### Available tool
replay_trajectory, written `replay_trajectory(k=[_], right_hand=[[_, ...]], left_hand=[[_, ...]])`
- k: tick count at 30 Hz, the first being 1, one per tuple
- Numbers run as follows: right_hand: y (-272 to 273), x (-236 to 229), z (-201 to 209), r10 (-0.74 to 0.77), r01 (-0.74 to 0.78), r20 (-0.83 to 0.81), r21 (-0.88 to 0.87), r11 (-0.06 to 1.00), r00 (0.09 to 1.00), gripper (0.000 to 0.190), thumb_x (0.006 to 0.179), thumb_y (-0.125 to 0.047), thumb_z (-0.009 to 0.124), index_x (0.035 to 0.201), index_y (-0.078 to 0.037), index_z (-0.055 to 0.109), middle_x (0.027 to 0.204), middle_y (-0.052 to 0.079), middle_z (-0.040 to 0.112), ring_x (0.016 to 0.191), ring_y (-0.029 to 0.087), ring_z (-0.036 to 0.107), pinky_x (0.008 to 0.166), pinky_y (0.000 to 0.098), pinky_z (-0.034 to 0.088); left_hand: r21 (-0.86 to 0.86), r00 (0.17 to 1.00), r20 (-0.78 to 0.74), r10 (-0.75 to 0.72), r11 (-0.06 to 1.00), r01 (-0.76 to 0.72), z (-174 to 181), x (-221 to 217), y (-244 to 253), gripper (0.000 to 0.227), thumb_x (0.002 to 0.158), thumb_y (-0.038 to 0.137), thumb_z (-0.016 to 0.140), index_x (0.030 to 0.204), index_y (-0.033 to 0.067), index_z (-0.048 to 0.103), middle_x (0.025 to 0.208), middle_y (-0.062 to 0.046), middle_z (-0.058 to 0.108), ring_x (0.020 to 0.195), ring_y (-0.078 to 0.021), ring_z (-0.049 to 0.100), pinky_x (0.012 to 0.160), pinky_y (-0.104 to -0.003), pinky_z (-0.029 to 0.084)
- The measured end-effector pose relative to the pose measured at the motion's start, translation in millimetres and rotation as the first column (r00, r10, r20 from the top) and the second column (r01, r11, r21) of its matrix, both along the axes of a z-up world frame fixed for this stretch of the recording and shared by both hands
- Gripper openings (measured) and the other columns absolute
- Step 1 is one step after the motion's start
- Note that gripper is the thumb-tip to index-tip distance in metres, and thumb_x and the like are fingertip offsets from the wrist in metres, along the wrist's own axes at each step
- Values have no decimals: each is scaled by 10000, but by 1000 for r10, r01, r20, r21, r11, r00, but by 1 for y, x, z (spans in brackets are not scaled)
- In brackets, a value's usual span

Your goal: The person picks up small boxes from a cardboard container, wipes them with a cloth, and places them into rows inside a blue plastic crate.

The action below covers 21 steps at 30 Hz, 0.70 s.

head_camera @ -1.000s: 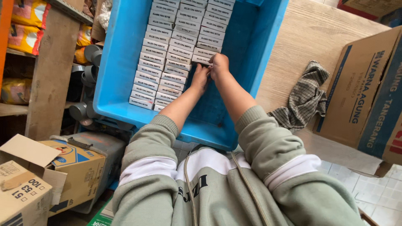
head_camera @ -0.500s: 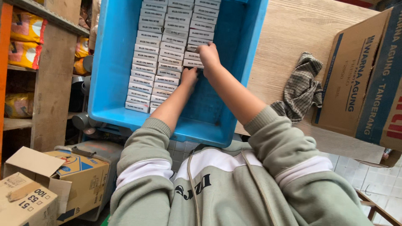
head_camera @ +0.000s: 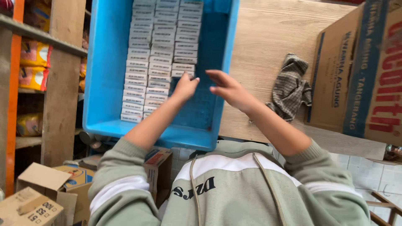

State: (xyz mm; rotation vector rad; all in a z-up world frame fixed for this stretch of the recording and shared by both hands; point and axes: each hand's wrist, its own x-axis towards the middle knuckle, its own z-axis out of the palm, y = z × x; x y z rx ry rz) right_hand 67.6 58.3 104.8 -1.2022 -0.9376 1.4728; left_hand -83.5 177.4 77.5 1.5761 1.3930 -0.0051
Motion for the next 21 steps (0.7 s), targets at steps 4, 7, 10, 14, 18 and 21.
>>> replay_trajectory(k=[4, 7, 10, 14, 18, 21], right_hand=[[-61, 42, 47, -104, -92, 528, 331, 939, 843, 576, 905, -135, 615, 1435, -44, 409, 1455, 264, 383, 1367, 462, 314, 1106, 558, 268], [-112, 71, 94, -285, -162, 749, 462, 872, 598, 598, 874, -108, 639, 1423, -19, 416, 1484, 261, 338, 1372, 465, 310, 1090, 542, 300], [-168, 100, 148, -319, -150, 786, 456, 877, 529, 596, 855, -167, 636, 1404, -33, 447, 1515, 253, 306, 1391, 469, 282, 1096, 526, 283], [-238, 154, 181, -380, -136, 851, 452, 882, 362, 519, 950, -161, 583, 1419, -42, 395, 1534, 258, 282, 1455, 461, 297, 1205, 553, 262], [-288, 214, 181, -401, 25, 916, 402, 916, -11, 510, 939, -180, 619, 1384, 17, 466, 1482, 299, 396, 1389, 439, 411, 1187, 536, 232], [-322, 256, 184, -270, 154, 953, 289, 945, -136, 535, 904, -230, 605, 1361, 31, 510, 1448, 307, 459, 1324, 438, 476, 1126, 566, 305]], left_hand=[[658, 826, 324, -461, 737, 154, 39, 30, -44, 716, 916, 18, 561, 1455, -170, 130, 1419, -401, 346, 1330, -514, 344, 1128, -565, 291], [897, 747, 15, -664, 339, 283, 97, 74, -82, 755, 948, 123, 584, 1513, -103, 137, 1561, -266, 235, 1433, -392, 289, 1171, -452, 260], [944, 556, -11, -831, 174, 279, 133, 124, -115, 691, 971, 222, 530, 1499, -85, 207, 1568, -241, 242, 1459, -381, 260, 1197, -469, 164], [904, 342, -118, -932, 41, 425, 168, 195, -158, 616, 1043, 305, 452, 1498, -29, 202, 1582, -202, 257, 1509, -354, 260, 1264, -489, 178], [893, 180, -216, -960, -120, 434, 179, 272, -192, 635, 1041, 375, 512, 1492, -2, 274, 1571, -152, 313, 1493, -311, 250, 1243, -484, 159], [844, 51, -320, -946, -260, 469, 184, 326, -214, 663, 1001, 303, 560, 1501, 16, 235, 1570, -139, 320, 1480, -291, 285, 1209, -484, 238]])
